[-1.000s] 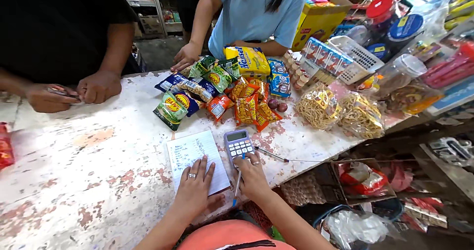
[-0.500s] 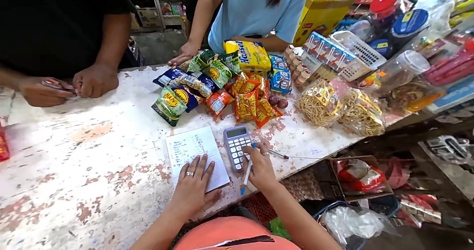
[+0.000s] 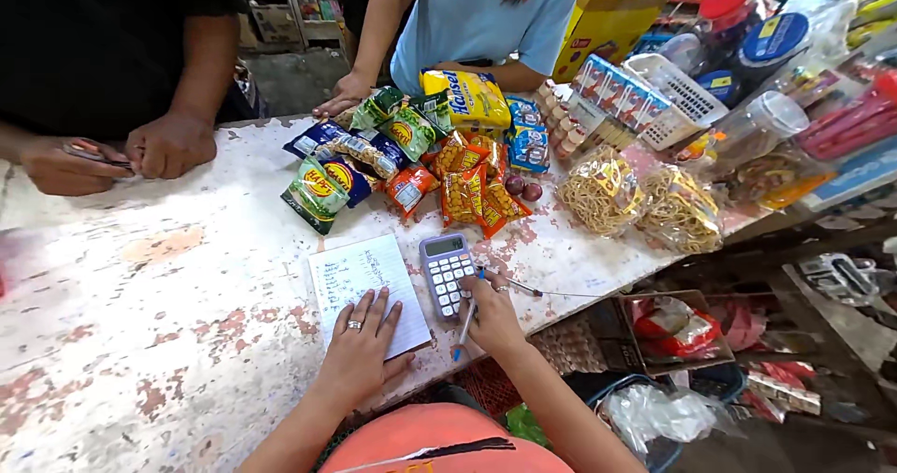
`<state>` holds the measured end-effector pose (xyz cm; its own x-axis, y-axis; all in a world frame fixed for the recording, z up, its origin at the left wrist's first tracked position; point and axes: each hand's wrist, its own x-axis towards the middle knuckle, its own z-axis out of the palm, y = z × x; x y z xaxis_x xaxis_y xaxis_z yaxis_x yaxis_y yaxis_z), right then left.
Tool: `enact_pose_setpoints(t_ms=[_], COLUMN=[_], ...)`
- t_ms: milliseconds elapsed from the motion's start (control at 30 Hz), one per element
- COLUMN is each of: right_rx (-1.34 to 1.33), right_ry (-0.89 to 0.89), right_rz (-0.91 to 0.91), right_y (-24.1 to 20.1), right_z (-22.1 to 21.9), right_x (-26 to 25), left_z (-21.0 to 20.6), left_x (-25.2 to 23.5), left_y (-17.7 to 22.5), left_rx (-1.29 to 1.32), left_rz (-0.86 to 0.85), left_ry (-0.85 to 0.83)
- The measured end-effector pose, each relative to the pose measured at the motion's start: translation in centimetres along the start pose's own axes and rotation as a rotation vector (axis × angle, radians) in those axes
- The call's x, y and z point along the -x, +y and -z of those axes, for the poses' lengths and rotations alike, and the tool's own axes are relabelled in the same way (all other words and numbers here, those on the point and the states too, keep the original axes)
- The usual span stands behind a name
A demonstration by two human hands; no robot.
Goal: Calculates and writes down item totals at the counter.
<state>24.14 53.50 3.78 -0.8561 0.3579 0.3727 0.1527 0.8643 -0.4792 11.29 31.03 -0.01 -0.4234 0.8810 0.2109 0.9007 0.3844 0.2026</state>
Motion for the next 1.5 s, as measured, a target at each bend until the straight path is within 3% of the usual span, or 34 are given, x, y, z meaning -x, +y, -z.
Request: enact_pose_setpoints(t_ms=[167,367,567,700,867,1000,1100,1167,1367,1433,1500], right_rx=[-0.015,0.01,-0.023,0.032,-0.021,-0.02,-0.015,-0.098,-0.076,-0.094,-0.276], right_ry=[-0.019,0.062,-0.036,0.09,0.039,-0.191,-0.007,-0.016,0.116,0.191,0.213], right_rz=[0.082,0.107,0.006,-0.026,0.019,0.007,0.037,0.005,-0.043,-0.041,-0.041], right_y=[-2.6,-1.3,-1.6,0.2,-0.4,-2.5,-1.9,-0.7,2.0,1.5,-0.8], right_z=[-1.2,-0.4,-0.9,0.7,0.3,-1.7,-1.6,-0.7,1.0,0.7,0.0], right_x=[0.9,3.5,-1.0,0.1,0.1,-2.1,-1.2,0.0,3.0,3.1,2.5], left_z=[0.3,0.3,0.0,-0.2,0.2,0.5,1.0,1.4,1.1,1.1,1.1], left_x=[0.2,0.2,0.1,0.3,0.1,-0.3,-1.0,-1.6,-0.1,0.8,1.5], left_y=[0.0,-0.2,-0.1,-0.3,0.1,0.4,0.7,0.7,0.1,-0.2,-0.1], left_rx=[0.046,0.04,0.014,-0.006,0.004,0.03,0.038,0.038,-0.002,-0.04,-0.058], left_rz=[-0.028,-0.035,-0.04,-0.046,-0.033,-0.026,-0.038,-0.047,-0.017,0.013,0.049], left_ry=[0.012,0.042,0.074,0.09,0.055,0.006,-0.079,-0.146,-0.049,-0.018,0.003])
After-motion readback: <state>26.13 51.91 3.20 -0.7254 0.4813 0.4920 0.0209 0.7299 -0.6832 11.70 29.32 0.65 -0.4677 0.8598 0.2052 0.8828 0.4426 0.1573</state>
